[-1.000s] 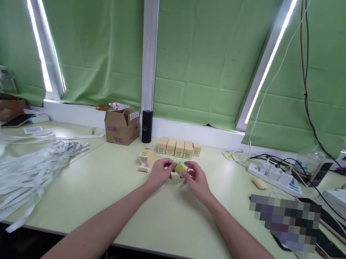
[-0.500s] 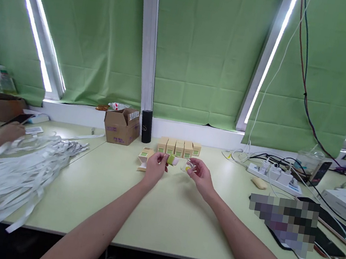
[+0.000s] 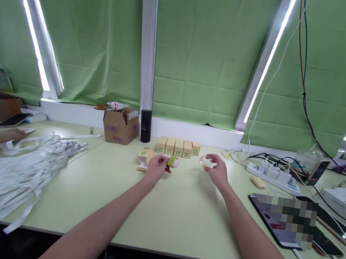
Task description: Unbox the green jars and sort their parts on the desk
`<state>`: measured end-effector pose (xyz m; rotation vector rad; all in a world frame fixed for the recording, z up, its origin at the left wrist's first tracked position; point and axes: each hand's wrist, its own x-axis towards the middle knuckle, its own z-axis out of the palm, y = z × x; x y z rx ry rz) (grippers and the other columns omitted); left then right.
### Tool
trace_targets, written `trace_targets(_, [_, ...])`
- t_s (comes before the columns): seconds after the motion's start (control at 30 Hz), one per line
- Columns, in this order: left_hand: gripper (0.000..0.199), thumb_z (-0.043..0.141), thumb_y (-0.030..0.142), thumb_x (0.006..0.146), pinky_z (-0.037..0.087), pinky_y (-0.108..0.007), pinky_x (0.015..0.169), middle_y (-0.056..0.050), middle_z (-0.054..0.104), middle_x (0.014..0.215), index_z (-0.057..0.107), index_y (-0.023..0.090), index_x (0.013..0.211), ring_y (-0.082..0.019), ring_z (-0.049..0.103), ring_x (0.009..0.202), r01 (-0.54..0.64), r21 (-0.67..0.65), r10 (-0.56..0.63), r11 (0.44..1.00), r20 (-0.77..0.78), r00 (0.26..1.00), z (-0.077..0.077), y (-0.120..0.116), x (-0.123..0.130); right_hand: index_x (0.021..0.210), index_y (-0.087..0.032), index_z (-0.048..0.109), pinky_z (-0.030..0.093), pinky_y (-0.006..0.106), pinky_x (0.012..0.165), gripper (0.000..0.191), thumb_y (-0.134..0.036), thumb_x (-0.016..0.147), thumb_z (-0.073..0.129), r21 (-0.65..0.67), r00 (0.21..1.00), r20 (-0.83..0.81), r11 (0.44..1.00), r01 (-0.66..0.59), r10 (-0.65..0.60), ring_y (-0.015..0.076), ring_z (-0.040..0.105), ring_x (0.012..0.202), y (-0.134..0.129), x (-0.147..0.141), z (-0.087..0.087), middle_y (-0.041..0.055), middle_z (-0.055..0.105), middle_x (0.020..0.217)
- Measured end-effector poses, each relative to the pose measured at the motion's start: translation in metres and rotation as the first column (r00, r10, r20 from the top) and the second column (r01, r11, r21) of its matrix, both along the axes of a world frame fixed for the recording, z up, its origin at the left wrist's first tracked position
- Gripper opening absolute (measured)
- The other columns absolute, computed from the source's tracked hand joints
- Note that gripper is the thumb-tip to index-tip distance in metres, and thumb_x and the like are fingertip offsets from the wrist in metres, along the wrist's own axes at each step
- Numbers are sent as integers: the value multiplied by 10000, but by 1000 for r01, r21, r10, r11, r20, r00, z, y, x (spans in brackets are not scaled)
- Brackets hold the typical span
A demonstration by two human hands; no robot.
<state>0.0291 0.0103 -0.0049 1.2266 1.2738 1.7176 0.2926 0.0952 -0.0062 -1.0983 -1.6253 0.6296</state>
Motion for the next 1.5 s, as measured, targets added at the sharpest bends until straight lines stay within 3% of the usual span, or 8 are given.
trace_targets(0.23, [416, 799, 530, 795, 623, -306, 555, -8, 645, 666, 629, 152, 769, -124, 631, 551, 4, -30, -3, 1000, 27, 1000, 1, 1, 0, 1090, -191, 741, 529, 371, 853, 510, -101, 590, 691, -118, 978, 204, 991, 60, -35, 245, 684, 937, 29, 41, -18, 88, 789, 1051])
trace_targets(0.57, [418, 835, 513, 759, 624, -296, 555, -14, 654, 655, 647, 140, 768, -124, 631, 556, 15, -59, -12, 998, 52, 999, 0, 1, -1, 1135, -205, 737, 540, 314, 832, 560, -58, 604, 634, -187, 948, 317, 980, 69, -6, 214, 729, 914, 37, 45, -31, 56, 799, 1095])
trace_targets(0.77, [413, 857, 491, 751, 615, -291, 540, -14, 653, 646, 649, 134, 760, -120, 622, 542, 43, -63, -38, 997, 86, 996, 2, 0, 1, 1245, -251, 673, 502, 436, 997, 671, -59, 605, 620, -91, 936, 348, 992, 83, -47, 276, 678, 1129, 28, 43, -22, 54, 742, 1252])
trace_targets(0.87, [404, 860, 472, 761, 621, -298, 555, -11, 644, 643, 644, 131, 756, -117, 618, 545, 63, -66, -55, 996, 117, 992, 3, 0, 1, 1318, -280, 616, 412, 515, 1117, 695, -75, 654, 600, 69, 939, 327, 994, 87, -105, 296, 570, 1297, 16, 34, -10, 46, 660, 1381])
trace_targets(0.97, [383, 853, 446, 784, 623, -304, 575, -19, 646, 666, 640, 128, 760, -115, 621, 564, 102, -72, -90, 992, 156, 984, 4, -2, 1, 1289, -245, 616, 392, 580, 1110, 553, -112, 752, 591, 425, 947, 271, 904, 46, -175, 335, 547, 1288, -5, 15, -1, 91, 666, 1317])
trace_targets(1.07, [346, 843, 400, 797, 596, -285, 545, -43, 664, 706, 637, 124, 760, -116, 621, 574, 158, -88, -138, 984, 200, 970, 5, -3, 2, 1338, -232, 589, 430, 566, 1069, 503, -129, 846, 586, 604, 937, 333, 787, -126, -106, 339, 571, 1245, -30, -11, 3, 119, 671, 1281])
trace_targets(1.23, [246, 807, 277, 770, 517, -243, 468, -43, 650, 650, 617, 132, 714, -106, 581, 515, 255, -120, -221, 959, 245, 944, 9, -8, 5, 1459, -247, 502, 489, 546, 1061, 505, -216, 961, 581, 656, 925, 379, 712, -250, -23, 329, 578, 1270, -61, -44, 0, 142, 633, 1355])
trace_targets(1.5, [257, 807, 296, 739, 418, -221, 411, -10, 583, 546, 609, 144, 675, -96, 524, 433, 383, -153, -344, 911, 231, 910, 11, -15, 10, 1434, -280, 515, 598, 481, 947, 461, -178, 987, 565, 650, 884, 463, 655, -385, 60, 301, 634, 1231, -73, -52, 2, 126, 641, 1378])
